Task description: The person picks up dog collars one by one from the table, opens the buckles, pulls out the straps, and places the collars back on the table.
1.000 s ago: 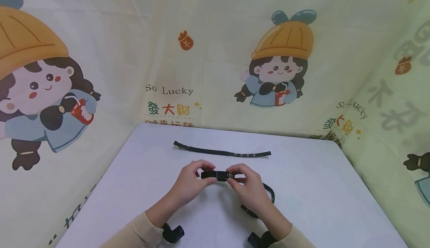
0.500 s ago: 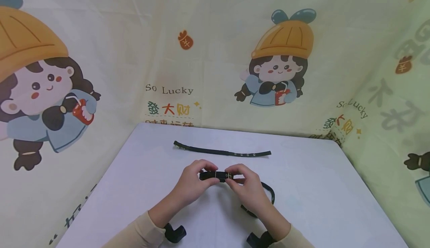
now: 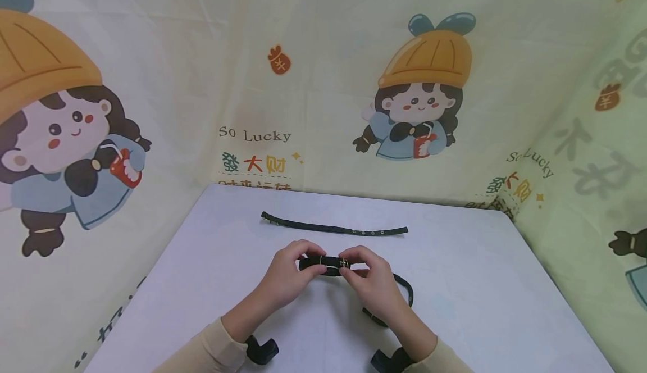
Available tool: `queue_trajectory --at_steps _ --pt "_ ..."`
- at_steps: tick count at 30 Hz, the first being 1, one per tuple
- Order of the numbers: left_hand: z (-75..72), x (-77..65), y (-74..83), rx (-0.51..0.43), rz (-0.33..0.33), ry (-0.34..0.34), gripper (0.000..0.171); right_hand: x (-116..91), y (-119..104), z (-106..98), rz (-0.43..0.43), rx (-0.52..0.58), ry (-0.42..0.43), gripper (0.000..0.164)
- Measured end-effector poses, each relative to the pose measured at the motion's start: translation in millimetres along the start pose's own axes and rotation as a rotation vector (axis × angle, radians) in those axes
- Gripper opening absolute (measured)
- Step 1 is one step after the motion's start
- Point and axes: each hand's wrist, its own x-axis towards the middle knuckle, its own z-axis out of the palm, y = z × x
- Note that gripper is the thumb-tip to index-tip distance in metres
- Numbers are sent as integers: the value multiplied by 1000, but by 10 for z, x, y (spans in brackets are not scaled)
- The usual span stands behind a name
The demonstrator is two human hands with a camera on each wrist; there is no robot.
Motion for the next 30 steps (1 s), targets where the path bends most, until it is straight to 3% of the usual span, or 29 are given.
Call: queue_trajectory --at_steps 6,12,30 --pt "3 0 0 -17 -9 16 26 12 4 8 12 -8 -2 26" --pt "19 4 -7 -16 24 48 29 14 -19 16 10 -10 2 28" --pt "65 9 14 3 85 61 23 -10 -169 71 -81 -68 44 30"
